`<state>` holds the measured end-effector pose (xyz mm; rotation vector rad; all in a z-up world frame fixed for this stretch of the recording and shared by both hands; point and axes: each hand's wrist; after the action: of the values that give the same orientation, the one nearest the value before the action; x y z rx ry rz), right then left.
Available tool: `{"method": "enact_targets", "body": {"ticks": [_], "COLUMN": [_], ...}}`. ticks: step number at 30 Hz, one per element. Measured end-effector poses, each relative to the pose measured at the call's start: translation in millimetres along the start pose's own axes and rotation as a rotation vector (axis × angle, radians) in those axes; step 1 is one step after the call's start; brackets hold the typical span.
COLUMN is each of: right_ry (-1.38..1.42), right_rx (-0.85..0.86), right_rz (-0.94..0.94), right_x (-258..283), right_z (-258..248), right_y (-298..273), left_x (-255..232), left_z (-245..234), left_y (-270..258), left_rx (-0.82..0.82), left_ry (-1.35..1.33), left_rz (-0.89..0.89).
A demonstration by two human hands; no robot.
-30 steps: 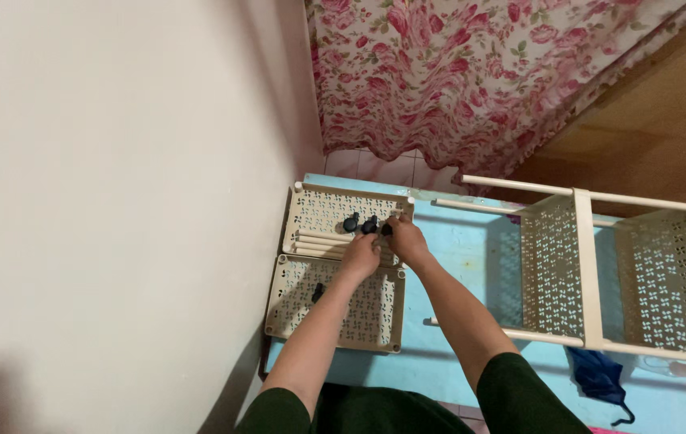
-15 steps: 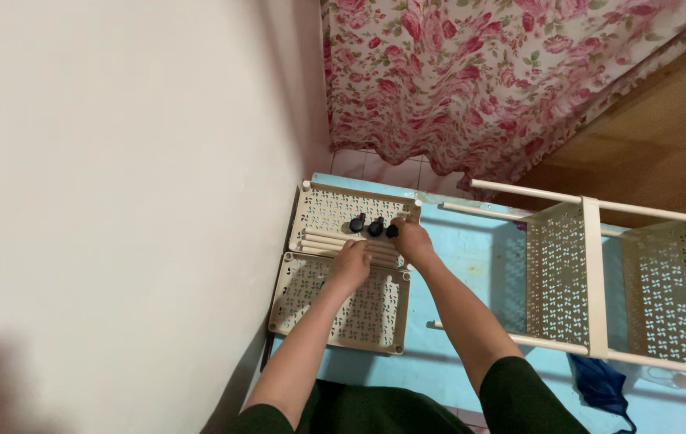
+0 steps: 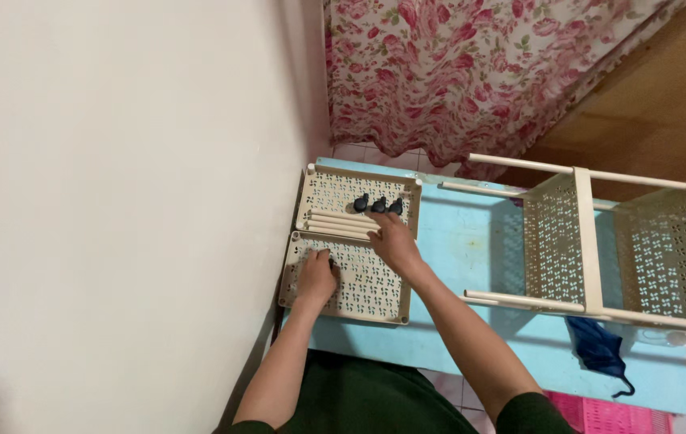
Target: The person assembles a plastic shoe rack by inserting horizontal rods into the side panels and securing them with black plastic caps. The person then places the assembled rack on a blue table and organizes the remaining parts in a tray.
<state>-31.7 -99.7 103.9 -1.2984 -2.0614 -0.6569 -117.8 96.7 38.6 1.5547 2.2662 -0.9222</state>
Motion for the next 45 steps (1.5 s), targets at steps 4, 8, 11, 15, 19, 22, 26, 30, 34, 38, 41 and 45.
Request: {"method": "enact_targets", "body": {"ticks": [4, 8, 11, 15, 19, 22, 26, 30, 34, 38, 41, 45], "right_ry": [0.005, 0.036, 0.056, 0.092, 0.09, 0.127, 0.164, 0.185, 0.164, 0.097, 0.088, 0.072], "right_rx": [0.031, 0.063, 0.05, -0.005, -0.046, -0.066, -0.222, -0.315, -0.33, -0.326, -0.321, -0.236], "right_rz": [0.096, 0.17, 0.193, 0.21, 0.18, 0.192, 0.031, -0.091, -0.074, -0.072, -0.08, -0.035], "right_x": [20, 8, -11, -29, -27, -17, -2, 11, 21, 22, 20, 11], "right_z": [22, 41, 51, 58, 53, 45, 33, 24, 20, 24, 33, 45], "right_y": [-51, -95, -119, -136, -137, -129, -110, -99, -97, -92, -87, -68], "left_x": [6, 7, 11, 20, 23, 12, -16, -26, -32, -28, -27, -21], "left_z": [9, 16, 25, 43, 59, 65, 64, 47, 35, 30, 31, 31], "left_y": [-10, -15, -13, -9, -4, 1, 4, -8, -16, -15, -8, 18], "left_rx": [0.028, 0.083, 0.117, 0.043, -0.055, 0.018, 0.51, 0.752, 0.778, 0.732, 0.611, 0.376], "left_ry": [0.021, 0.077, 0.09, 0.061, -0.108, -0.358, -1.374, -1.648, -1.702, -1.662, -1.431, -1.104], "left_rz": [-0.072, -0.091, -0.125, -0.085, -0.019, -0.032, -0.183, -0.098, -0.104, -0.103, -0.129, -0.13]}}
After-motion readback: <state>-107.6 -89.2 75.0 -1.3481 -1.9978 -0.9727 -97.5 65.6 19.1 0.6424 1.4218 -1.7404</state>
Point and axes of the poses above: each hand's wrist, its own y-axis towards the middle knuckle, its own z-axis out of the palm, x = y × z, and after that the axes turned 9 degrees about -z, right-handed
